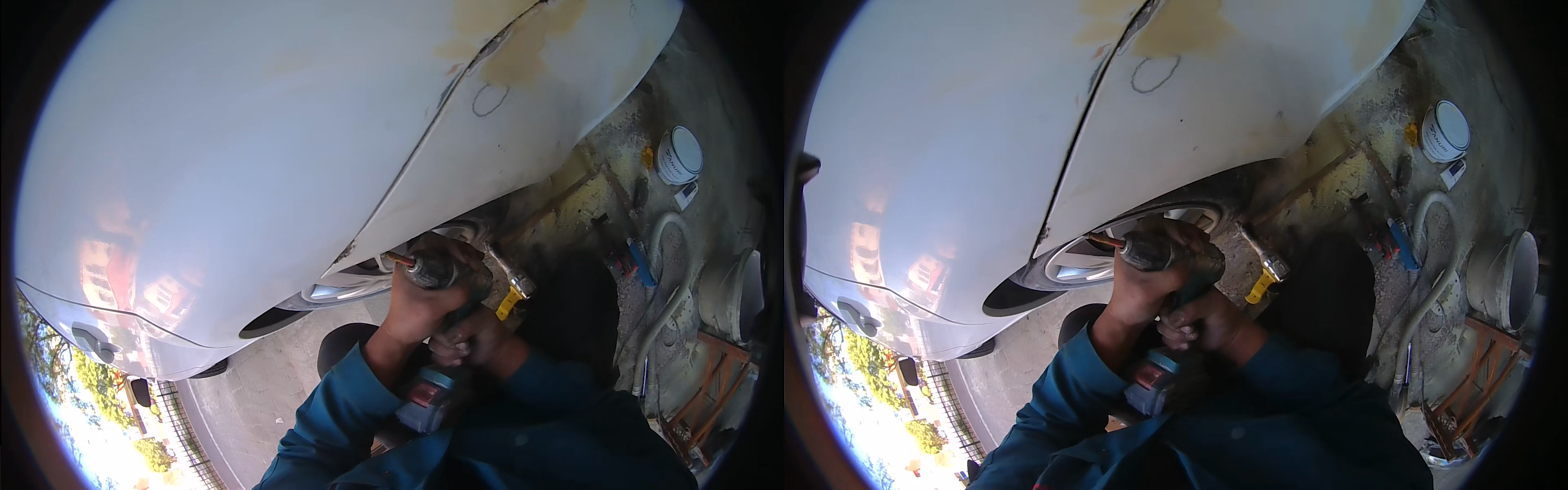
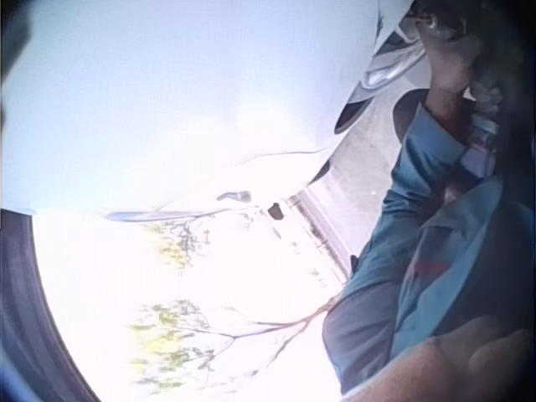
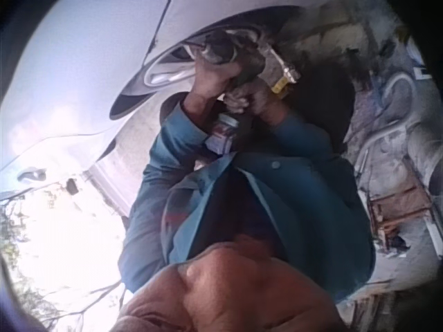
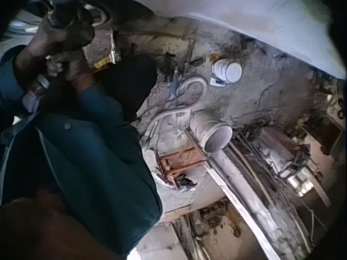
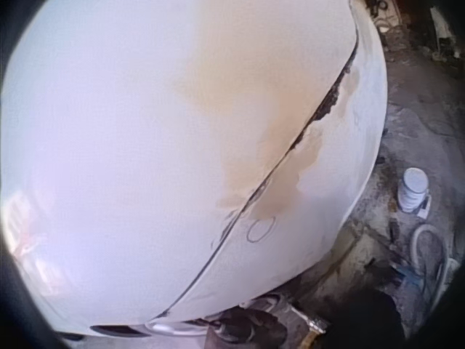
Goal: The person searches through a pile of tools, then uses a power drill to remove fasteners from the rear bumper of a white car. After removing the fasteners, the person uses an angle grinder on the bumper area.
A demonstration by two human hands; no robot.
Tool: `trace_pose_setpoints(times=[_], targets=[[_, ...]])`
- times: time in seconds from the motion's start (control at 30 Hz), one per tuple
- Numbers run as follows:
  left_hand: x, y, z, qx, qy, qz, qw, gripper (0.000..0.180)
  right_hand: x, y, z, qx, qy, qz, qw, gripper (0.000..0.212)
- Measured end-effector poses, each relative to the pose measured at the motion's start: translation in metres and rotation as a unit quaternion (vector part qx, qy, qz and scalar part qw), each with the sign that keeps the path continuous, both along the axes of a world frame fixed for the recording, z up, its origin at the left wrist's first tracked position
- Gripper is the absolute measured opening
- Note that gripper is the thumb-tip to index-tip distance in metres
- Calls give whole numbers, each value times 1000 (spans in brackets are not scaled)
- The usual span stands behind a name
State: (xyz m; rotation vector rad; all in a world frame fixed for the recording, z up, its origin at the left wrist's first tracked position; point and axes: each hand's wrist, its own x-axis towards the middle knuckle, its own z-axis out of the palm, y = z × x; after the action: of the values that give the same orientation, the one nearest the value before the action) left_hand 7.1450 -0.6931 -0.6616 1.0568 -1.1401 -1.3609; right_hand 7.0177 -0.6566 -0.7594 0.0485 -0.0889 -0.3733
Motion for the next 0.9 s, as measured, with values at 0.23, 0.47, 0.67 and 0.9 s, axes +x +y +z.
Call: trace_pose_setpoints(times=[0.23, 0.47, 0.67, 0.9], targets=[[-4, -3, 5, 7, -14, -14, 1000, 34, -1, -4, -4, -24, -2, -20, 999, 21], [-2, -3, -3, -10, 0, -1, 1000, 34, -4, -7, 1, -37, 23, -13, 999, 27], [-1, -2, -4, -18, -25, -5, 1000, 35, -4, -9, 0, -62, 26, -16, 998, 27], [-2, -2, 0, -20, -27, -10, 999, 35, -4, -8, -1, -59, 26, -18, 998, 26]])
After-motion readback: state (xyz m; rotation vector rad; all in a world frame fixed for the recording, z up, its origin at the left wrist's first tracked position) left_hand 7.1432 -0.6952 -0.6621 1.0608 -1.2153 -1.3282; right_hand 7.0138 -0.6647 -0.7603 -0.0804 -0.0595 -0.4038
